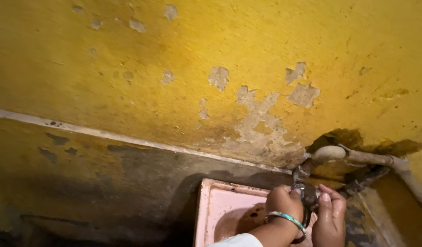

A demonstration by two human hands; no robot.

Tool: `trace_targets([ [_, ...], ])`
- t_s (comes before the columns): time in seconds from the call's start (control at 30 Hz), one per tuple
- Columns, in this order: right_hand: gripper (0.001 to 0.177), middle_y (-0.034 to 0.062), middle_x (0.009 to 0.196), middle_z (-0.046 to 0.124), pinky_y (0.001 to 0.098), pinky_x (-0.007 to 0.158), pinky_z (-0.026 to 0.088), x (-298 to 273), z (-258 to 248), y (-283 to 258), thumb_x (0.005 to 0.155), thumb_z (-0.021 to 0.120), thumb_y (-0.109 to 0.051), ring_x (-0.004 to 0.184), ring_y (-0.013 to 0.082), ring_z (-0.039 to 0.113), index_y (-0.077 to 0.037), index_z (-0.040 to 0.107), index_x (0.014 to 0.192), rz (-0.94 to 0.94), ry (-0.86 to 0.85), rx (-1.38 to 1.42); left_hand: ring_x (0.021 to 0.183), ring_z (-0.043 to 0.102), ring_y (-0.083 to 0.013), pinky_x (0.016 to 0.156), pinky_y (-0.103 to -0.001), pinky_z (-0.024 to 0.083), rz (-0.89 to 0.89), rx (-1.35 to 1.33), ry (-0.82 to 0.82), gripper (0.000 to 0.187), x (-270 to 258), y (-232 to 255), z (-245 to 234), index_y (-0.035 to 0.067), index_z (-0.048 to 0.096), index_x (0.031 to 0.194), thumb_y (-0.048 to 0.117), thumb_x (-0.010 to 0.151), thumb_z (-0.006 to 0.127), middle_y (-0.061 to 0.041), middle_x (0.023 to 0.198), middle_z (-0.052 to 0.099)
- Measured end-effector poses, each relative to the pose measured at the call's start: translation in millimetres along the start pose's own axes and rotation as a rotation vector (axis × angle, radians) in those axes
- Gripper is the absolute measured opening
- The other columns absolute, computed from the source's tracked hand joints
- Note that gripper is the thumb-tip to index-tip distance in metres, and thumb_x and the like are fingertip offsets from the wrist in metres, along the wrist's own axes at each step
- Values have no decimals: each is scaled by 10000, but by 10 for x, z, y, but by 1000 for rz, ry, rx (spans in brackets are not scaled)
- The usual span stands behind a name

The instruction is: The person cleans a tap using a metal scrubber by hand and then rinses it with water.

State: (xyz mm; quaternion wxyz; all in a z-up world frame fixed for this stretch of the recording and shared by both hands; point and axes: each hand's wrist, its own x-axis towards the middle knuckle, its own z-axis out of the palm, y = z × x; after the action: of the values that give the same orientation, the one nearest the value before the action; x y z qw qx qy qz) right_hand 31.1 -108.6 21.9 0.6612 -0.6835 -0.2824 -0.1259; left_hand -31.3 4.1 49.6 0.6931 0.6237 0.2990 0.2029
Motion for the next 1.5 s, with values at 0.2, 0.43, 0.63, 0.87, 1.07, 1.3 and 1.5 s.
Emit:
trace_targets([
  [0.2, 290, 165, 1311, 597, 316, 982, 487, -15, 49, -19, 1114, 438, -158, 1098, 162, 598, 28, 471, 1335, 70, 43, 80, 932, 676, -423, 820, -521, 512, 97, 205, -150, 250, -240, -104, -142, 58, 751, 988, 299, 935, 711, -223, 927, 704],
  [0.43, 284, 176, 1312, 607, 310, 1001, 481, 3, 6, 45, 1132, 446, -147, 1115, 156, 598, 49, 471, 1336, -18, 30, 13, 919, 735, -337, 829, -436, 556, -83, -6, -73, 234, -12, -145, 27, 69, 766, 971, 288, 905, 714, -193, 961, 742],
  [0.63, 303, 150, 1288, 614, 312, 863, 493, 7, 41, -41, 1101, 438, -170, 954, 166, 591, 26, 476, 1329, 59, 25, -23, 877, 764, -323, 802, -428, 568, -53, -68, -115, 278, -57, -170, -78, 28, 750, 936, 300, 908, 701, -201, 920, 746],
  [0.87, 310, 140, 1279, 613, 307, 969, 478, 45, -90, 87, 1124, 455, -173, 1064, 141, 581, 34, 485, 1352, 14, -26, -24, 905, 707, -391, 802, -472, 541, 161, 103, -102, 249, -117, -365, -197, 59, 766, 961, 295, 905, 708, -231, 917, 724],
  [1.07, 388, 110, 1225, 596, 318, 966, 500, 17, -256, -310, 1098, 525, -179, 1056, 137, 588, -5, 447, 1436, -90, 118, -190, 883, 739, -315, 799, -403, 564, 147, -112, 86, 298, 15, 45, -377, 104, 735, 1059, 347, 888, 721, -164, 946, 763],
  [1.3, 551, 112, 1212, 683, 292, 694, 558, 101, 107, -1541, 823, 728, -72, 1038, 187, 658, 13, 614, 1355, -263, -228, -701, 829, 693, -132, 770, -298, 561, 157, -488, -117, 339, -77, 705, 19, 27, 756, 1097, 299, 894, 753, -77, 941, 783],
  [1.5, 444, 52, 1102, 694, 251, 686, 519, 272, 129, -1484, 883, 688, -78, 861, 89, 622, -34, 607, 1317, 7, -43, -265, 961, 687, -124, 857, -295, 545, 90, -591, -403, 407, -43, 815, 144, 36, 710, 1186, 317, 895, 760, -51, 1071, 762],
])
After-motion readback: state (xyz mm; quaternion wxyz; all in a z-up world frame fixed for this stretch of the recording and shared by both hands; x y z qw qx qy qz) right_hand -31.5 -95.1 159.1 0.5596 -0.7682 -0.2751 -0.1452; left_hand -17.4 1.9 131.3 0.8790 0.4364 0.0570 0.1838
